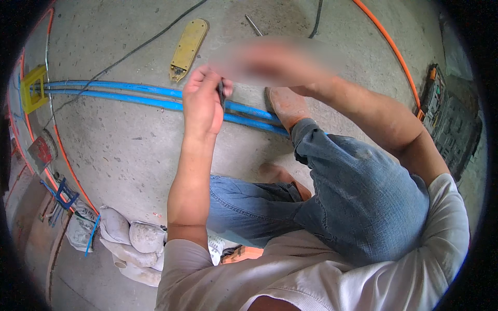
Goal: Stripping and connecting electrical wires to a power strip on a construction site.
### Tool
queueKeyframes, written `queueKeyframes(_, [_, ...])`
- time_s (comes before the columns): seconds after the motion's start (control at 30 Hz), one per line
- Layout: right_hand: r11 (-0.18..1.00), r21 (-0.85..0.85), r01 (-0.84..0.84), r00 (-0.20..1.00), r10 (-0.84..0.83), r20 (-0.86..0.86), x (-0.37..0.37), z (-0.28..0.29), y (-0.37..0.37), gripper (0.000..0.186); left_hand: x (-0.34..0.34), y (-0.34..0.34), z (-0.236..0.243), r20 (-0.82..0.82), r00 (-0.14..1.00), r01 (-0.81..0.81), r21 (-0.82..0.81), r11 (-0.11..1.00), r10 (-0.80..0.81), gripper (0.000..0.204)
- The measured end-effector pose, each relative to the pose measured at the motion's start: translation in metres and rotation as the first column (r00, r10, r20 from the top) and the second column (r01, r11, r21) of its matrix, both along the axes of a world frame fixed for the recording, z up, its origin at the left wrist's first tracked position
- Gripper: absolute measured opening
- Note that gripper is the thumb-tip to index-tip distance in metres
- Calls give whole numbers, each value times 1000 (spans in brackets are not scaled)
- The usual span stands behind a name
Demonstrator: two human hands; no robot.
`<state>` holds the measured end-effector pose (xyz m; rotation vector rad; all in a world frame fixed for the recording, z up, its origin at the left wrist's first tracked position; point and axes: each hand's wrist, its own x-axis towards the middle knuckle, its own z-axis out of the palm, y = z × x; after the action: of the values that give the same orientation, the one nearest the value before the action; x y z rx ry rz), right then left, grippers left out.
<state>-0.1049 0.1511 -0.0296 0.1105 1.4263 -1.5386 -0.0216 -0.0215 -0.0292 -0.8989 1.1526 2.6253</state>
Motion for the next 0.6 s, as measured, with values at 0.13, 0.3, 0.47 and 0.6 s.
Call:
queueKeyframes(0.13, [995,-76,-65,996,68,51,23,-4,-14,40,-13,8,-3,-8,979,-200,180,963,205,8])
queueKeyframes(0.3, [983,-161,-88,975,118,186,22,1,-31,37,-23,8,1,-30,976,-216,-166,962,214,8])
queueKeyframes(0.47, [984,-133,-116,993,110,-51,26,-12,-24,18,-29,6,-1,33,998,-54,-58,997,56,9])
queueKeyframes(0.6, [993,-79,86,994,-80,70,16,-6,-9,18,-31,-24,-25,51,996,88,-219,972,-78,16])
